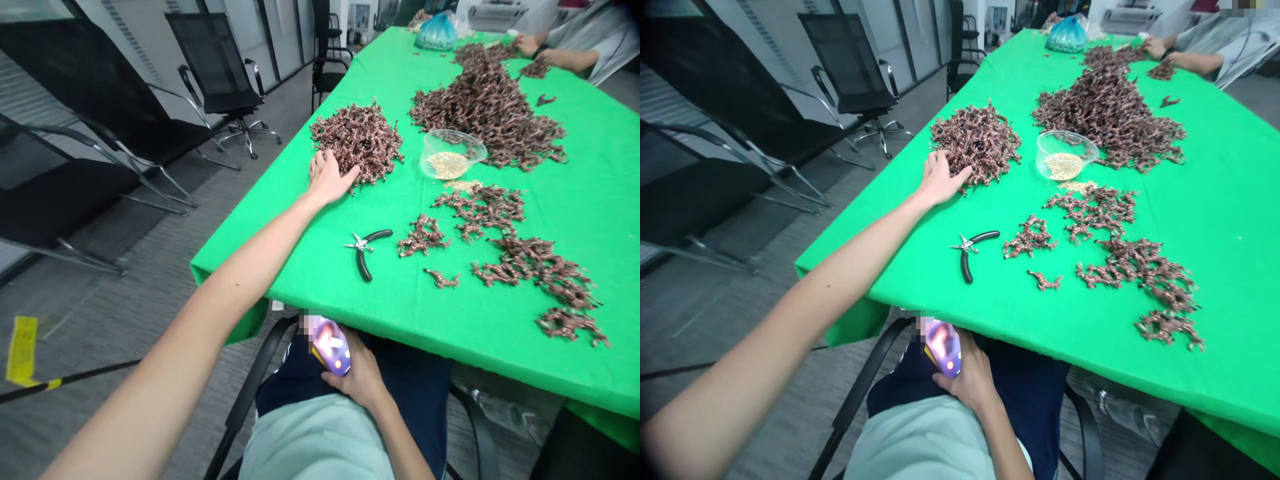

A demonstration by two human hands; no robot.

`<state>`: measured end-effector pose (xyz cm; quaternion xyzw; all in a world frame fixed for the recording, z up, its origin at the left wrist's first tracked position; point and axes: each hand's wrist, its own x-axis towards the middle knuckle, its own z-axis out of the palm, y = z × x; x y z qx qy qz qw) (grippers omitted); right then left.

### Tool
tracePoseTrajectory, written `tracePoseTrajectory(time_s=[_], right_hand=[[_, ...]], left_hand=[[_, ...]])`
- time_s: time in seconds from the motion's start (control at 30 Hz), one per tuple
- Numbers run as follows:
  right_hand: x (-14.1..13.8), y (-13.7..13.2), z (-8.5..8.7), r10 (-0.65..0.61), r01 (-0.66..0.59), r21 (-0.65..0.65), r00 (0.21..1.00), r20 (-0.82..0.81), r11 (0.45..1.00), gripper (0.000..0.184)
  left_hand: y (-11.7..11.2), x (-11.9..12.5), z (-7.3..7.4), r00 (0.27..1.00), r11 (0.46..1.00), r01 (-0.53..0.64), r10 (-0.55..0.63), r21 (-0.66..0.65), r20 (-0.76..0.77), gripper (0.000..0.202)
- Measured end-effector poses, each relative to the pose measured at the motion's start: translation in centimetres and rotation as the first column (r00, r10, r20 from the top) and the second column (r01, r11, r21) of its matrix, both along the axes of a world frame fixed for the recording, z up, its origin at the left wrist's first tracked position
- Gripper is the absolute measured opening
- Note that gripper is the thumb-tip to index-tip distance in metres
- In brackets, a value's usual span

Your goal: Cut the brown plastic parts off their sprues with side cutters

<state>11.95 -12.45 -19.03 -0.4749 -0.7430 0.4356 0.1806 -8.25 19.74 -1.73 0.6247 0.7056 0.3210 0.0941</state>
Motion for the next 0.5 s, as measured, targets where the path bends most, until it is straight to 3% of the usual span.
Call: tracePoseTrajectory(time_s=[0.27,0.5], right_hand=[[-0.2,-1.0,-0.1,-0.078,0.070,-0.042,0.963,-0.257,0.997,0.089],[0.1,-1.4,-0.4,-0.111,0.087,-0.096,0.954,-0.278,0.992,0.084]], left_hand=[[-0.5,0.3,0.5,1.000,1.000,-0.013,0.013,-0.017,-0.005,0.078],[-0.6,0.4,0.7,0.999,0.999,-0.016,0.015,-0.028,-0.034,0.077]])
